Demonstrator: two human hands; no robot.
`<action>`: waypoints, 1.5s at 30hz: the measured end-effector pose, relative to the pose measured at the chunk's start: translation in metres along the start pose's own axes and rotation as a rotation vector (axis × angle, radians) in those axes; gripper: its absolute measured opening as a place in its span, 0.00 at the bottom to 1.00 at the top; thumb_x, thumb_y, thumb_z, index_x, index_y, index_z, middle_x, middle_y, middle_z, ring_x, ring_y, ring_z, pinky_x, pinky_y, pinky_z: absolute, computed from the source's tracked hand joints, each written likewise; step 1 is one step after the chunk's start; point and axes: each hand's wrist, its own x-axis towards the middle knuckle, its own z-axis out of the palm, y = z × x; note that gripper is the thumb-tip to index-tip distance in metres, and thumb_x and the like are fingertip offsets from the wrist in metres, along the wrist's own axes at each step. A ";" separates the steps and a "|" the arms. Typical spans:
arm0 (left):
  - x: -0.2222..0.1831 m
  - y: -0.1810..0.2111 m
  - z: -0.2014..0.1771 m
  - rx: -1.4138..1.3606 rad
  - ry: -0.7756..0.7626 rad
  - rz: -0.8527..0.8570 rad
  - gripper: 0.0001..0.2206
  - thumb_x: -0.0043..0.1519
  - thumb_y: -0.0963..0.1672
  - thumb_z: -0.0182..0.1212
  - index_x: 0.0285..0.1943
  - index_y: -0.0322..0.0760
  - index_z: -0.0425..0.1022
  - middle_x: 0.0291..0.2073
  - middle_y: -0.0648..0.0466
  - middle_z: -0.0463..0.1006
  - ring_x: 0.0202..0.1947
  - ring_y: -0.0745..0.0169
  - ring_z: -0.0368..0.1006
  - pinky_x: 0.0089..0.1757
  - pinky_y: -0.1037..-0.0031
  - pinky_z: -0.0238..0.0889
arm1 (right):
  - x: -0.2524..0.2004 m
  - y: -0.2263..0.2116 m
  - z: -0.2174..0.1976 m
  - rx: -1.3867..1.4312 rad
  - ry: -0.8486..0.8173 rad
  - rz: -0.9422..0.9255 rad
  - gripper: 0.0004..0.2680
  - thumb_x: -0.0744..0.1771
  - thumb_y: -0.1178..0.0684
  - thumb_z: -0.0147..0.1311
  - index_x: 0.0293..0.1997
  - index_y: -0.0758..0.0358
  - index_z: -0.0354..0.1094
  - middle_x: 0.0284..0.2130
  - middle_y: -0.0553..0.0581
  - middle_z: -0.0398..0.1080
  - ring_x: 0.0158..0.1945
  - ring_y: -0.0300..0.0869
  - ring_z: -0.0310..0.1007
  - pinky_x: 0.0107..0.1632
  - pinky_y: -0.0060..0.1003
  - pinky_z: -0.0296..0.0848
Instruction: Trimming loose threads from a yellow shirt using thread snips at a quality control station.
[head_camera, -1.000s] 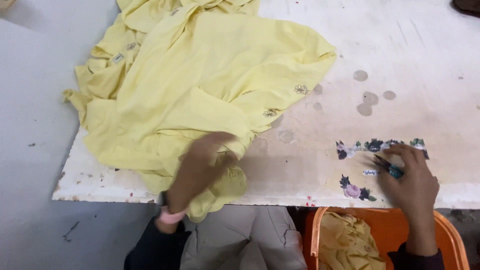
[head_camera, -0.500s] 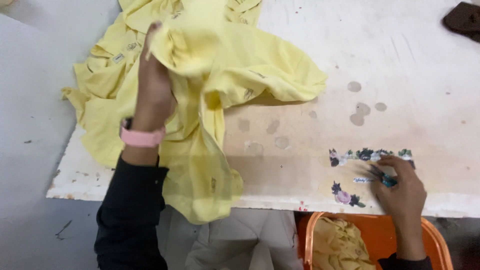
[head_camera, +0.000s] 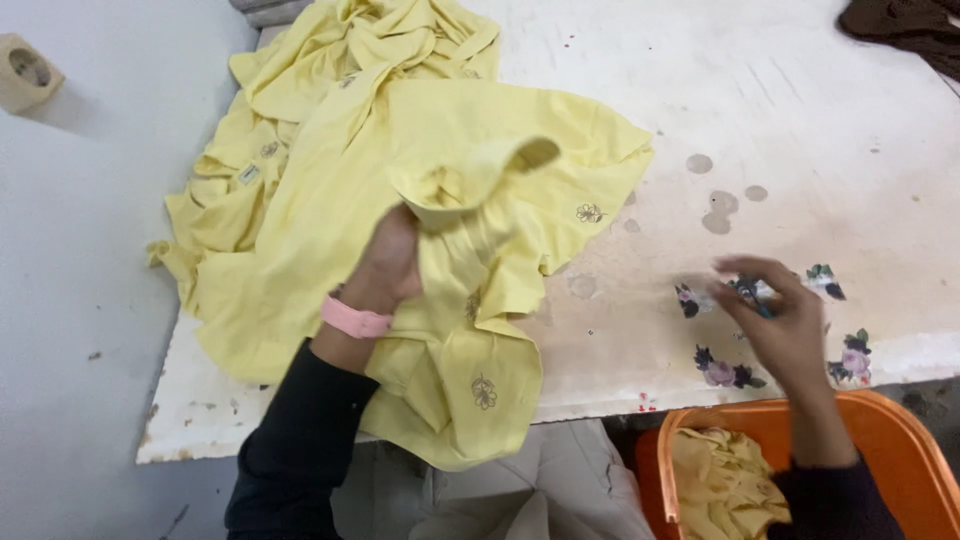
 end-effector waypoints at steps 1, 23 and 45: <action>-0.003 -0.001 0.003 -0.036 -0.006 -0.044 0.20 0.58 0.40 0.41 0.60 0.37 0.45 0.56 0.42 0.54 0.57 0.46 0.51 0.56 0.58 0.44 | 0.003 -0.028 0.009 0.099 -0.048 -0.010 0.10 0.60 0.56 0.51 0.43 0.61 0.62 0.44 0.58 0.63 0.32 0.39 0.62 0.34 0.30 0.69; 0.016 -0.048 -0.017 -0.534 -0.532 -0.246 0.10 0.47 0.48 0.65 0.28 0.41 0.73 0.17 0.60 0.73 0.20 0.74 0.67 0.29 0.86 0.59 | 0.081 -0.154 0.168 0.347 -0.423 -0.294 0.07 0.55 0.57 0.62 0.28 0.60 0.69 0.16 0.48 0.66 0.19 0.28 0.53 0.26 0.20 0.53; -0.008 -0.053 0.001 -0.775 -0.255 -0.551 0.11 0.54 0.45 0.57 0.39 0.32 0.74 0.25 0.49 0.75 0.28 0.67 0.69 0.35 0.75 0.65 | 0.067 -0.123 0.151 -0.074 -0.134 -0.667 0.09 0.56 0.56 0.58 0.36 0.57 0.66 0.19 0.47 0.69 0.16 0.40 0.62 0.31 0.30 0.59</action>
